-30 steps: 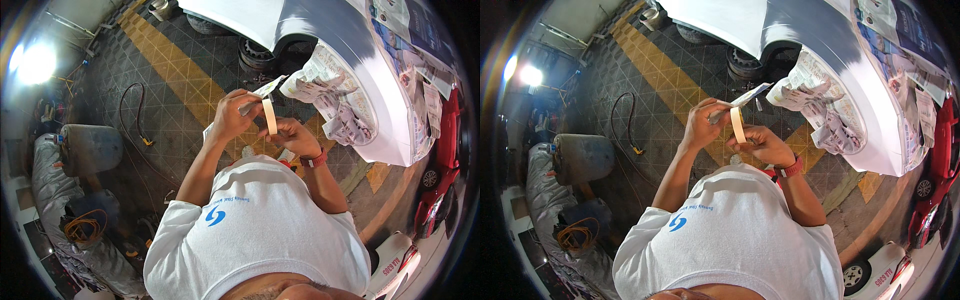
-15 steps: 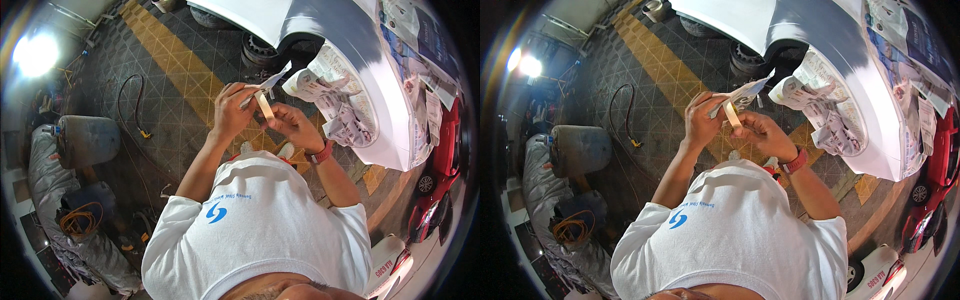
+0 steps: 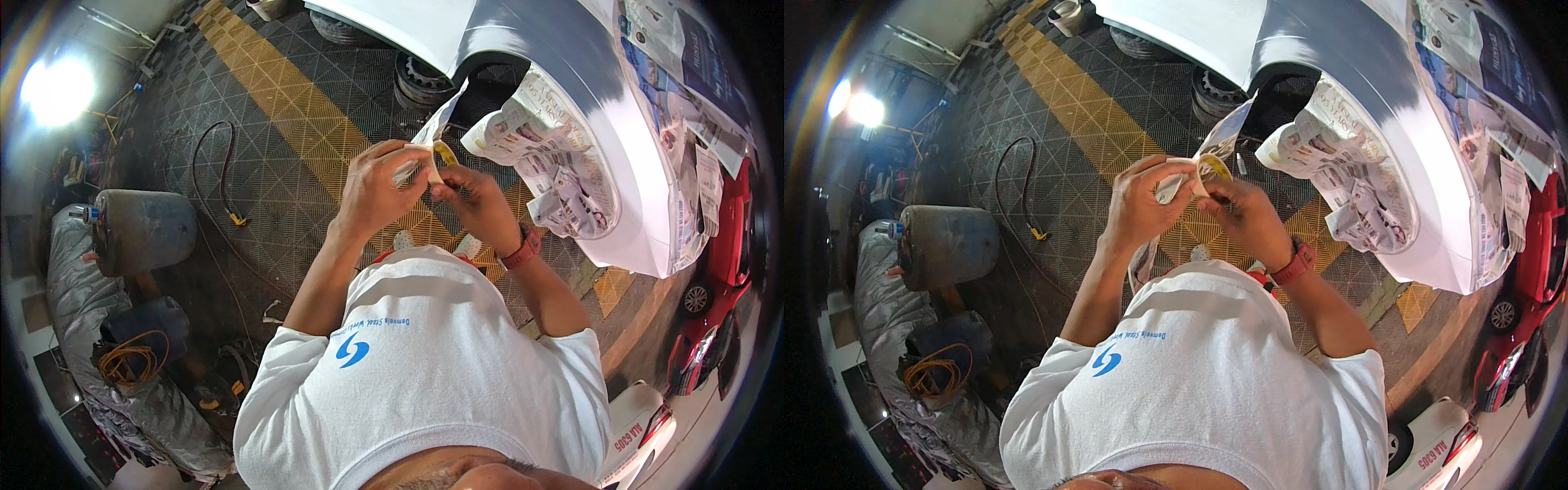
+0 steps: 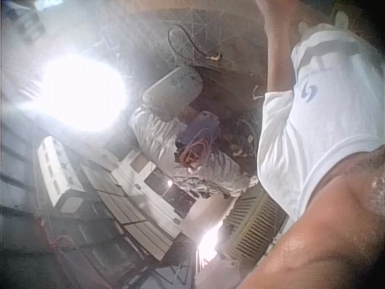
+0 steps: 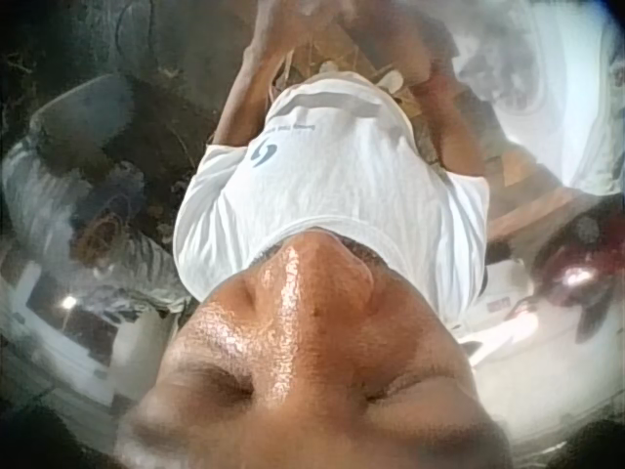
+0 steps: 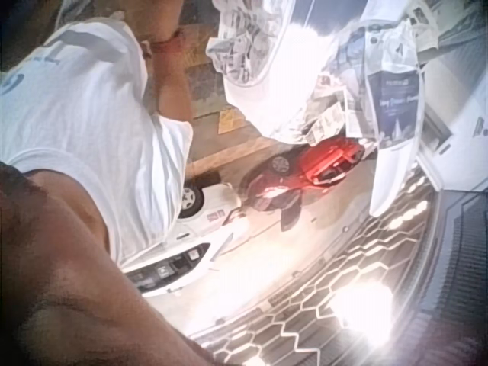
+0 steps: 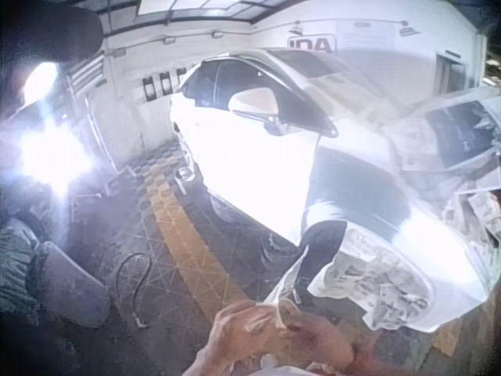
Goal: The person walks to a white car and uses masking tape to secure sheets of newspaper over the front fender and hood area. They smooth the paper and apply tape along the edges to hold it in place.
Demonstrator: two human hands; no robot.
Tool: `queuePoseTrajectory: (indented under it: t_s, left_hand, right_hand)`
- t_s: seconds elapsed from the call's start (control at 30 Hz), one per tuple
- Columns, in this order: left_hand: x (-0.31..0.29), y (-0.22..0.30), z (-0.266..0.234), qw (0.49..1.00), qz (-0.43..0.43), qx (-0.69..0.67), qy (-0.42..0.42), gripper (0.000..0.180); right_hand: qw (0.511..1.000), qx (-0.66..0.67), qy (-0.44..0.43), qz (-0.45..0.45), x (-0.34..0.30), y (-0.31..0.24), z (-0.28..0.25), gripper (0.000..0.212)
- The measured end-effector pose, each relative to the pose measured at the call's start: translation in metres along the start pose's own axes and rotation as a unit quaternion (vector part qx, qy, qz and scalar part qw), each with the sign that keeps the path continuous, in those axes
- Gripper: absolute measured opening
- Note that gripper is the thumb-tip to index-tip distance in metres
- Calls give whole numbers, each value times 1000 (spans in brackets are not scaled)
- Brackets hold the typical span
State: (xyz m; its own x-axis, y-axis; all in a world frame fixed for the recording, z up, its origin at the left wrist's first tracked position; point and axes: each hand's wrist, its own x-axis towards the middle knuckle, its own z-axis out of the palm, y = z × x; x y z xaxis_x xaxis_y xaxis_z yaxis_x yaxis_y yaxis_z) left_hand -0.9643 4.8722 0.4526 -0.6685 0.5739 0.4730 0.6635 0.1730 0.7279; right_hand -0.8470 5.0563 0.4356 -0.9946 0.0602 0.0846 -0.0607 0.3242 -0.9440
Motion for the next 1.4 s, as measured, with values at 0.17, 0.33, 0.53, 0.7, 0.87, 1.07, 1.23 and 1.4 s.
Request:
queuePoseTrajectory:
  t_s: [0.17, 0.33, 0.53, 0.7, 0.87, 1.07, 1.23, 1.4]
  left_hand:
    - [-3, 0, -11, 998, -13, 0, -57, 19]
    - [-8, -6, -16, 994, -40, -2, -103, 17]
    - [-20, -5, -19, 992, -39, 2, -123, 17]
    - [-30, -11, -17, 991, -50, 4, -122, 19]
    - [-31, -10, -22, 990, -56, -4, -132, 18]
    - [-30, -12, -20, 993, -40, -17, -110, 20]
    - [-28, -15, -17, 995, -25, -15, -94, 18]
    - [-24, -17, -14, 994, -38, -19, -105, 17]
  right_hand:
    - [997, -61, 20, -41, -9, -5, 5, 21]
    - [995, -90, 4, -33, -14, -13, 8, 20]
    - [997, -72, 1, -11, -22, -9, 17, 18]
    - [996, -86, -11, -28, -24, -10, 19, 18]
    - [997, -77, -13, -29, -24, -6, 24, 17]
    - [998, -61, -14, -16, -20, -7, 22, 20]
    - [996, -80, -24, -25, -19, -7, 17, 18]
    - [998, -62, -10, -15, -20, -1, 16, 17]
